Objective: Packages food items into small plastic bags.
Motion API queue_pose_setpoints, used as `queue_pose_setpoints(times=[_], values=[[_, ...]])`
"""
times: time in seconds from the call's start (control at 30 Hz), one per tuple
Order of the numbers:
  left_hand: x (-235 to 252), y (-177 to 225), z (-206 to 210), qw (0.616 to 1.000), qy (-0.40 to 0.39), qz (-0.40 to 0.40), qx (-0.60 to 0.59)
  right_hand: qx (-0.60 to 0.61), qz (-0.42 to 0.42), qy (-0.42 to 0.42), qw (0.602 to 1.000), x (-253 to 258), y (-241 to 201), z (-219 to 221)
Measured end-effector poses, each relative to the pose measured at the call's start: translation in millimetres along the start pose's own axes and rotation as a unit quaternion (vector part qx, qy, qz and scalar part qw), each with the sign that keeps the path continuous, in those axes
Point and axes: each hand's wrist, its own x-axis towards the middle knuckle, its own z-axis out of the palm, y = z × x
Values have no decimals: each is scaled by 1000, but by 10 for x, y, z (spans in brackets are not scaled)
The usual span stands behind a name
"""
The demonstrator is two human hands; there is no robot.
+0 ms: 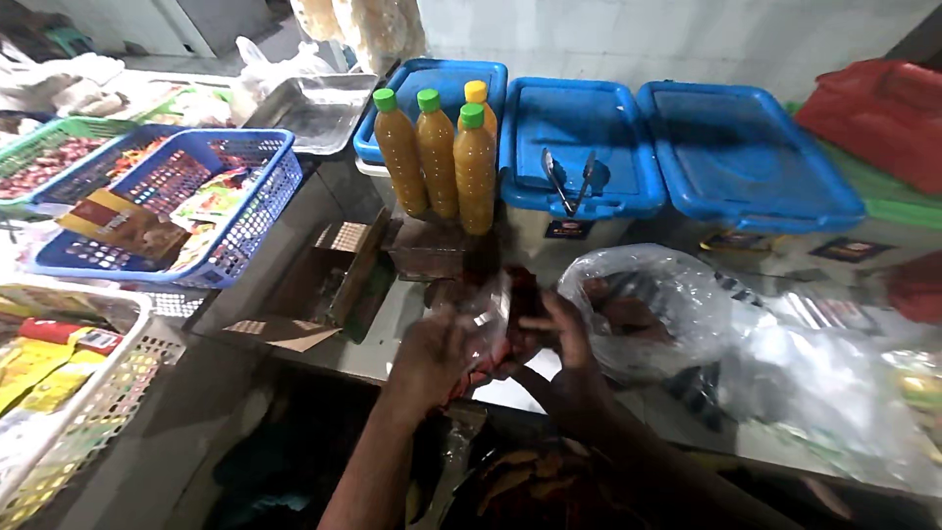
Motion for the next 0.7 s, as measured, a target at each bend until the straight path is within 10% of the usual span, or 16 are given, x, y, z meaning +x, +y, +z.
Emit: queue_pose_setpoints(times=[0.13, 0.37, 0.7], values=[[-240, 23, 197, 986, -159, 20, 36, -48, -122, -42, 991, 83, 73, -38], [-460, -70, 143, 982, -111, -87, -127, -2, -94, -256, 962, -9, 93, -53], [-740, -121, 49, 969, -233, -59, -48, 77, 124, -70, 987, -52, 69, -7]])
